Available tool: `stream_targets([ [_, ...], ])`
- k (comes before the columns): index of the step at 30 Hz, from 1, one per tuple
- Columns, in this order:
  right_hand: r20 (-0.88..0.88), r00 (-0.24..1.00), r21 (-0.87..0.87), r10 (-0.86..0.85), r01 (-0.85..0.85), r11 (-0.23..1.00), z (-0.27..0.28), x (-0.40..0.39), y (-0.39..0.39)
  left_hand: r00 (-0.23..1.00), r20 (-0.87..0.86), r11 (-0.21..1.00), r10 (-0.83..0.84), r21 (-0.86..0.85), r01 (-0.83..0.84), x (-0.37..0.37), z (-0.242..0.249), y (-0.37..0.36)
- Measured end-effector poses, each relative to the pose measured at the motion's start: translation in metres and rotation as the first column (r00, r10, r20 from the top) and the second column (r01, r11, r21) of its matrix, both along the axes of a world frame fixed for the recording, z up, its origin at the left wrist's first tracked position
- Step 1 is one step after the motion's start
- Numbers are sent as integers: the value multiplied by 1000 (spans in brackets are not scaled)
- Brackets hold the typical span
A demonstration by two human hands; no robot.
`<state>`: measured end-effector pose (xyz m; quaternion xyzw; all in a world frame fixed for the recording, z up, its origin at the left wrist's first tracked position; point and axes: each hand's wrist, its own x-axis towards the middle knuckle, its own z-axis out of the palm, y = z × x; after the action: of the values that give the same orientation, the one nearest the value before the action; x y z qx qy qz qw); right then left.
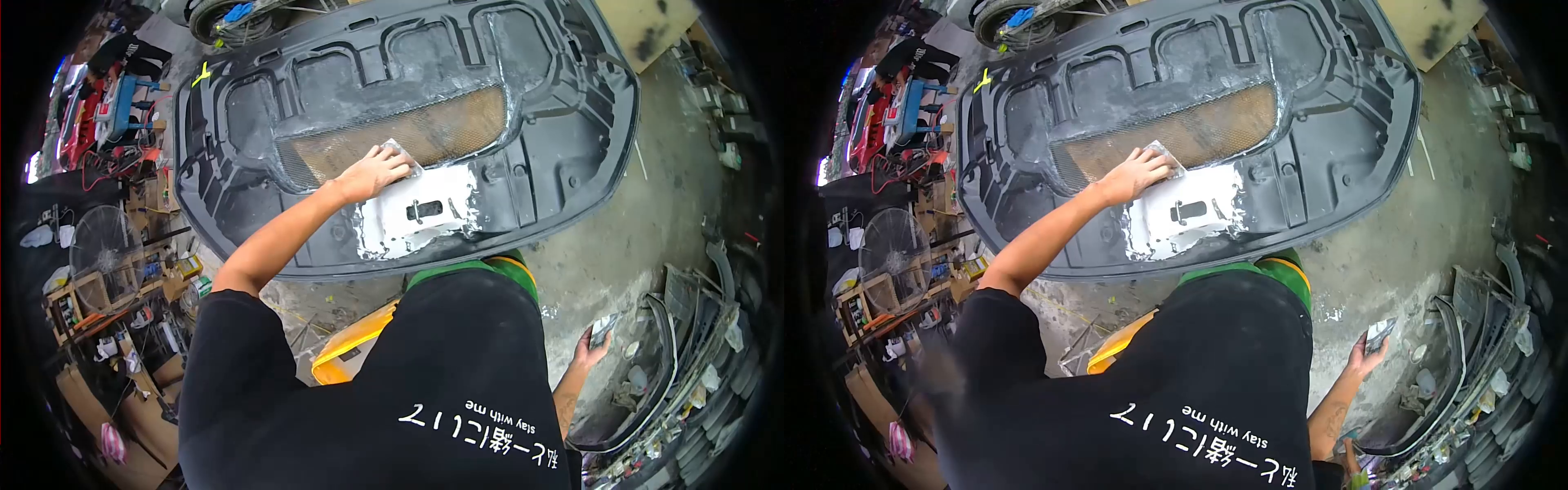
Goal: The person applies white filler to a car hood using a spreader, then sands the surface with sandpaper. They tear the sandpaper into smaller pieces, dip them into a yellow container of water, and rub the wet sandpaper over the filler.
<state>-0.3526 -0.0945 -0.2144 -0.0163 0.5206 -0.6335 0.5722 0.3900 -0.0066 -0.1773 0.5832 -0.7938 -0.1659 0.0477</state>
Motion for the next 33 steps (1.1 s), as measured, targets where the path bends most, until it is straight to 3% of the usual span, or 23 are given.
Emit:
stream_targets([
  [2, -7, 1000, -5, 6, -6, 1000, 1, 0, -1, 999, -12, 997, -39, -60, 39, -4, -9, -2],
  [6, -23, 1000, -14, 10, -11, 1000, 5, 7, 1, 992, 37, 991, -120, 57, 118, -8, -12, 2],
  [12, -38, 999, -19, -27, 26, 999, 2, 4, 2, 954, 155, 966, -258, 58, 252, 18, -2, 34],
  [14, -35, 999, -21, -41, 40, 999, 8, 9, 5, 917, 130, 918, -378, 181, 353, 35, 10, 43],
  [16, -31, 998, -19, -55, 54, 998, 12, 11, 8, 884, 182, 897, -431, 191, 398, 55, 19, 44],
  [19, -22, 998, -12, -59, 59, 998, 12, 11, 15, 891, 221, 911, -396, 215, 352, 62, 27, 38],
  [24, -20, 998, 8, -56, 56, 998, 10, 10, 16, 984, 44, 983, -171, 72, 168, 17, 15, 4],
  [28, -19, 998, 3, -66, 66, 998, 8, 7, 16, 990, -48, 991, -135, -18, 135, -11, 2, -10],
  [33, -15, 998, -4, -55, 55, 998, 13, 11, 17, 985, -13, 985, -170, -7, 170, -16, -7, -20],
])
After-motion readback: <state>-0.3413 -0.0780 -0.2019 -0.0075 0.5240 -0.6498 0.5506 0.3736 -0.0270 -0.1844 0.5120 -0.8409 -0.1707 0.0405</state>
